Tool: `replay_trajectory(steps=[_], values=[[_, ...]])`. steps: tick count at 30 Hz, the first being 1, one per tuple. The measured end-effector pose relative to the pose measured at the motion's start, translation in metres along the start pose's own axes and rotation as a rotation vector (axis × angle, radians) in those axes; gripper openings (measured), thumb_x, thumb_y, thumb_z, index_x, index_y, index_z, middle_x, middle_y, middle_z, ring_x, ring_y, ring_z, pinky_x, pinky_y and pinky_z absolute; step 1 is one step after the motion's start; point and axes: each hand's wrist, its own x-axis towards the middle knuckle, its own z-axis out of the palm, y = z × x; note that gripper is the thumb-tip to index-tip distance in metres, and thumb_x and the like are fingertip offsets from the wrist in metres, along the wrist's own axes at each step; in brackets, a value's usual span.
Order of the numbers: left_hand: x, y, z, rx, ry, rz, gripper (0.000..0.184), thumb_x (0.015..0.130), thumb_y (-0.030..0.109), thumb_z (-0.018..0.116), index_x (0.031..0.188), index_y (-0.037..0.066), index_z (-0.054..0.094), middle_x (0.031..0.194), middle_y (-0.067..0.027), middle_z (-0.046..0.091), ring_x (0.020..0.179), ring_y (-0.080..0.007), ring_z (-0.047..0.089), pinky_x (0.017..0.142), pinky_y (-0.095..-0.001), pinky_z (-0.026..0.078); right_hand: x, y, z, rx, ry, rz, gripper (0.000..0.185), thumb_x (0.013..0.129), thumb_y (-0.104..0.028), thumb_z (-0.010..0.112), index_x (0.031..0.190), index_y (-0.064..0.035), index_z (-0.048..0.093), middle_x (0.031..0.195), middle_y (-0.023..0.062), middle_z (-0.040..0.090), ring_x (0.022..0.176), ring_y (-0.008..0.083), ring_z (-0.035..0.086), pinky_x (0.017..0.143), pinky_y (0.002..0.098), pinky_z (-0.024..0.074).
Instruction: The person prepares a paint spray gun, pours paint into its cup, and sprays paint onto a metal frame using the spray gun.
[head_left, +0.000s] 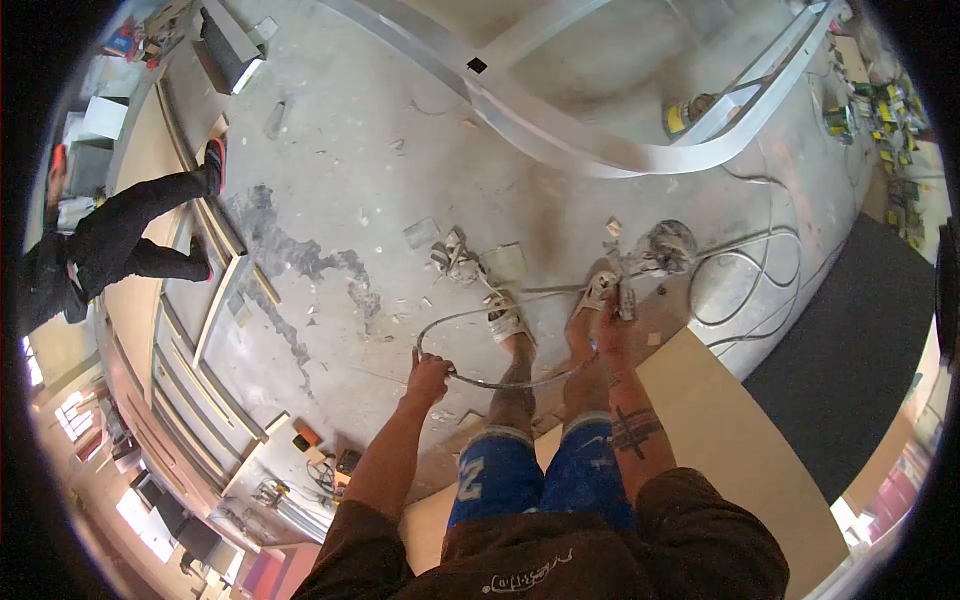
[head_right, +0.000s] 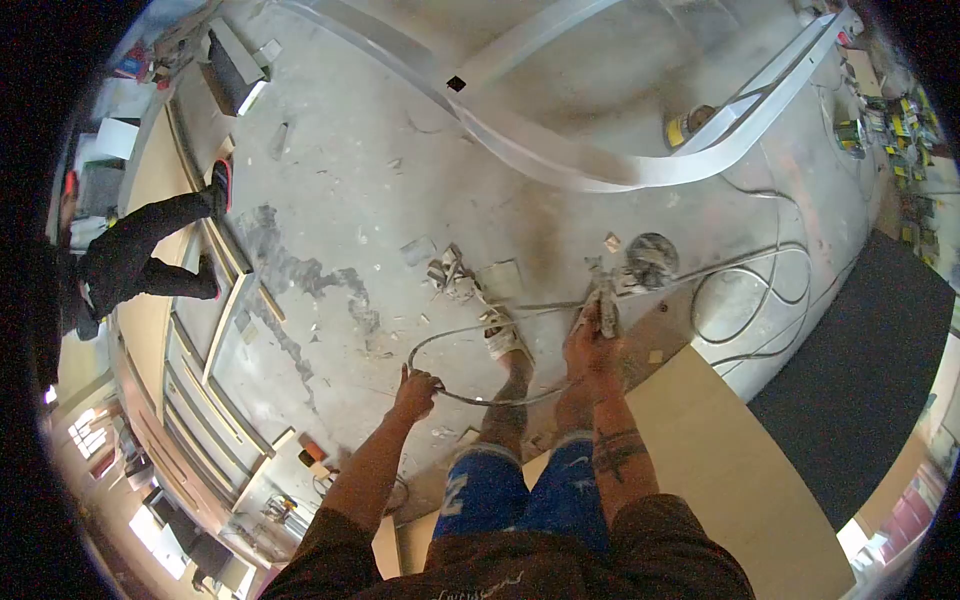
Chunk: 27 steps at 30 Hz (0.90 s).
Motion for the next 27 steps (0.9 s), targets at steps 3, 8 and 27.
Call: replay_trajectory(steps=[3, 8, 27], values=[[0.004, 0.006, -0.002, -0.033, 0.084, -0.015, 0.027, 0.073, 0.003, 0.063, 0.095, 0.017, 0.070, 0.097, -0.0049, 0.064, 0.110, -0.0282, 0.053, 0.112, -0.0565, 0.020, -0.004, 0.005, 0.031, 0.123, -0.035, -0.190, 0.030, 0.092, -0.018, 0.062, 0.114, 0.0034, 0.060, 0.104, 0.0153, 0.068, 0.094, 0.0244, 0.067, 0.079, 0.0338, 0.0517], [0.006, 0.002, 0.001, -0.044, 0.046, -0.093, 0.027, 0.073, 0.003, 0.062, 0.097, 0.016, 0.069, 0.100, -0.0067, 0.064, 0.112, -0.0295, 0.052, 0.112, -0.0570, 0.019, 0.030, 0.028, 0.077, -0.013, -0.090, -0.380, 0.027, 0.091, -0.015, 0.062, 0.114, -0.0018, 0.061, 0.097, 0.0143, 0.069, 0.088, 0.0212, 0.067, 0.074, 0.0309, 0.0522], [0.022, 0.010, 0.033, -0.051, -0.088, -0.138, 0.033, 0.076, 0.006, 0.061, 0.107, 0.017, 0.067, 0.103, -0.0080, 0.066, 0.105, -0.0334, 0.057, 0.108, -0.0593, 0.023, 0.046, 0.012, 0.093, 0.216, -0.129, -0.412, 0.035, 0.090, -0.017, 0.065, 0.119, 0.0013, 0.059, 0.091, 0.0113, 0.070, 0.075, 0.0194, 0.069, 0.061, 0.0307, 0.0526]])
